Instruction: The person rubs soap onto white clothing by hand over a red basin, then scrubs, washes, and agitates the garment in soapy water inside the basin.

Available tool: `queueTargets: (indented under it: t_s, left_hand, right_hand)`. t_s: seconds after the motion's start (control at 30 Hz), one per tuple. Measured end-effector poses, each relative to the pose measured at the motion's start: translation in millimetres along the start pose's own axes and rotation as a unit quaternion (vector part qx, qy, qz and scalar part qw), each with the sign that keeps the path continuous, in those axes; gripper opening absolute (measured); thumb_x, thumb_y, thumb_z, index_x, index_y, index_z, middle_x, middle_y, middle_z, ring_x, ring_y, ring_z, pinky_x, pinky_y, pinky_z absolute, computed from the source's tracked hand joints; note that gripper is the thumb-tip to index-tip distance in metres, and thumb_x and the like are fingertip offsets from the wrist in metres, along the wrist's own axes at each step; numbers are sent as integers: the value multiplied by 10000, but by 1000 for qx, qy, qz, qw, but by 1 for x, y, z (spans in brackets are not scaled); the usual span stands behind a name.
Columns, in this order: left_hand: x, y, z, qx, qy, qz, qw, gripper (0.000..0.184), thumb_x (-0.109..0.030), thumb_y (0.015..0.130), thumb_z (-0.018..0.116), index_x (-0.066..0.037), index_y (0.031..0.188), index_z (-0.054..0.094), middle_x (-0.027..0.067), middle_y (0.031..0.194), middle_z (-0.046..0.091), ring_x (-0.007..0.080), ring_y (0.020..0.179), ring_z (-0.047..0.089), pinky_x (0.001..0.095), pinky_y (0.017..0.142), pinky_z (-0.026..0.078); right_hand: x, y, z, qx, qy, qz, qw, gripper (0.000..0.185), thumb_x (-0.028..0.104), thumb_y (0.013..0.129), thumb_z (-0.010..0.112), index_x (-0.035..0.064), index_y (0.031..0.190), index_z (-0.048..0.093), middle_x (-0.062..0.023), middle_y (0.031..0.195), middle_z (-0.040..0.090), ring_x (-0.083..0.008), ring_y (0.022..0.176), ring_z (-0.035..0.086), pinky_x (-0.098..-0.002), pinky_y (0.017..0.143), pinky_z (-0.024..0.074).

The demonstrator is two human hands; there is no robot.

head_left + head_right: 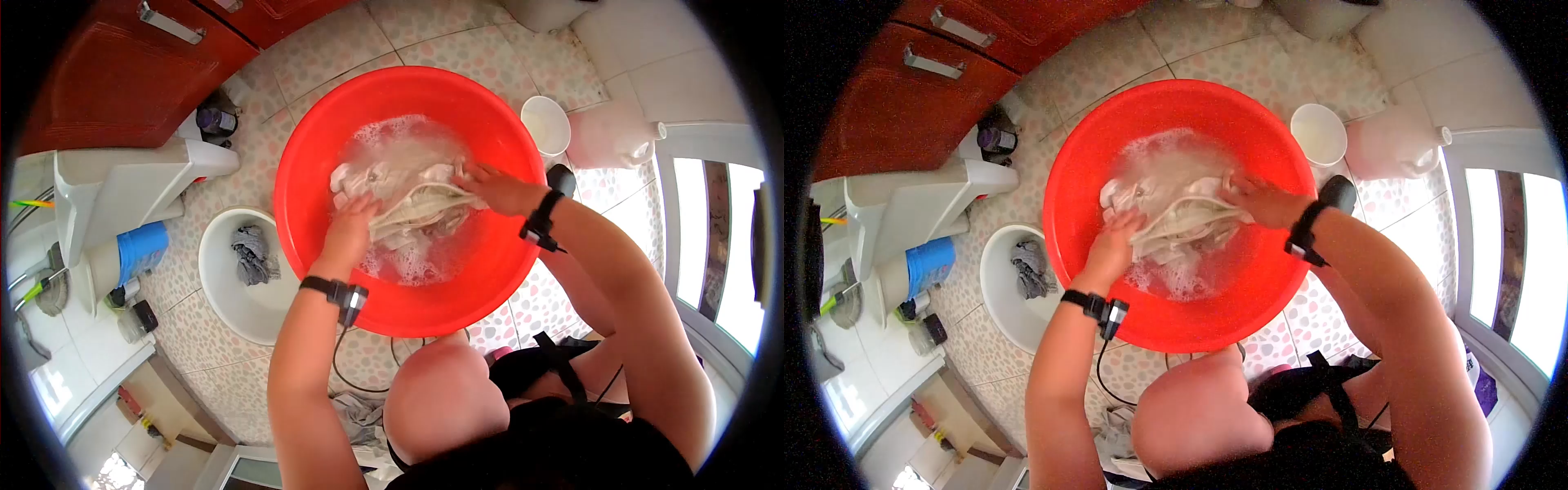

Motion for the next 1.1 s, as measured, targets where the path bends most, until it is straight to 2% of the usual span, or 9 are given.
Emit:
queueTargets:
  t_s: [0.13, 0.3, 0.4, 0.6, 0.8, 0.9, 0.97, 1.0, 1.1]
  left_hand:
    - [-31, -35, -2, -13, 25, -1, 1000, 441, -1, 784, 406, -102, 1201, 512, 108, 1188, 508, 311, 1085, 472, 375, 886, 424]
    - [-56, -42, 29, 12, 86, 44, 995, 289, -66, 791, 439, -91, 1052, 562, 92, 1041, 555, 283, 933, 531, 369, 753, 464]
    - [-65, -37, 50, 128, 128, 13, 983, 181, -62, 787, 460, -57, 933, 567, 124, 945, 606, 285, 877, 584, 393, 716, 476]
    - [-70, -20, 76, 255, 110, -84, 957, 221, -135, 731, 612, -71, 942, 615, 124, 962, 621, 280, 911, 607, 360, 750, 491]
    - [-59, 1, 92, 334, 134, -36, 932, 215, -166, 736, 579, -46, 904, 638, 161, 897, 635, 305, 862, 620, 387, 724, 499]
    - [-60, -4, 105, 251, 171, -61, 951, 160, -171, 733, 587, -95, 852, 663, 108, 912, 643, 234, 904, 618, 342, 726, 493]
    - [-54, -8, 114, 225, 168, -43, 959, 162, -179, 751, 557, -92, 833, 666, 117, 930, 643, 236, 909, 618, 350, 727, 492]
    - [-49, -7, 117, 193, 168, -23, 966, 178, -187, 768, 527, -90, 814, 669, 126, 949, 643, 237, 915, 617, 359, 728, 491]
    - [-37, -3, 118, 269, 142, 18, 952, 241, -233, 786, 532, -52, 886, 655, 152, 979, 634, 265, 910, 615, 359, 740, 488]
  right_hand:
    - [10, -37, 4, 7, -35, -28, 999, 691, 47, 746, 516, 166, 1374, 254, -221, 1327, 333, -387, 1073, 499, -404, 832, 475]
    - [58, -33, -5, -5, -66, 32, 997, 714, 122, 764, 561, 174, 1388, 218, -210, 1226, 419, -372, 1064, 493, -472, 875, 411]
    - [82, -10, -2, 27, -73, 83, 994, 797, 178, 752, 616, 187, 1408, 163, -204, 1169, 451, -368, 1038, 497, -526, 893, 367]
    - [89, 11, 56, 83, -122, 150, 978, 848, 257, 764, 613, 220, 1430, 91, -190, 1090, 510, -353, 1013, 499, -567, 899, 332]
    - [98, 31, 67, 193, -159, 210, 945, 850, 327, 775, 582, 229, 1433, 54, -184, 1160, 494, -349, 1055, 484, -579, 889, 331]
    - [85, 39, 86, 232, -155, 204, 938, 812, 320, 772, 579, 204, 1426, 112, -151, 1162, 521, -318, 1055, 511, -537, 868, 369]
    - [73, 43, 108, 175, -123, 187, 959, 660, 313, 769, 576, 158, 1359, 322, -114, 1113, 571, -276, 1017, 558, -483, 789, 429]
    - [71, 44, 107, 174, -125, 187, 959, 660, 313, 769, 576, 158, 1359, 322, -114, 1113, 571, -276, 1017, 558, -483, 789, 429]
    - [64, 46, 97, 251, -186, 129, 941, 507, 331, 758, 577, 130, 1217, 505, -117, 1059, 604, -270, 962, 593, -463, 705, 461]
Point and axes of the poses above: each hand's wrist, its own y-axis towards the middle knuckle, its own z-axis out of the palm, x = y × z, the point moved 1 cm from there along y, towards the middle knuckle
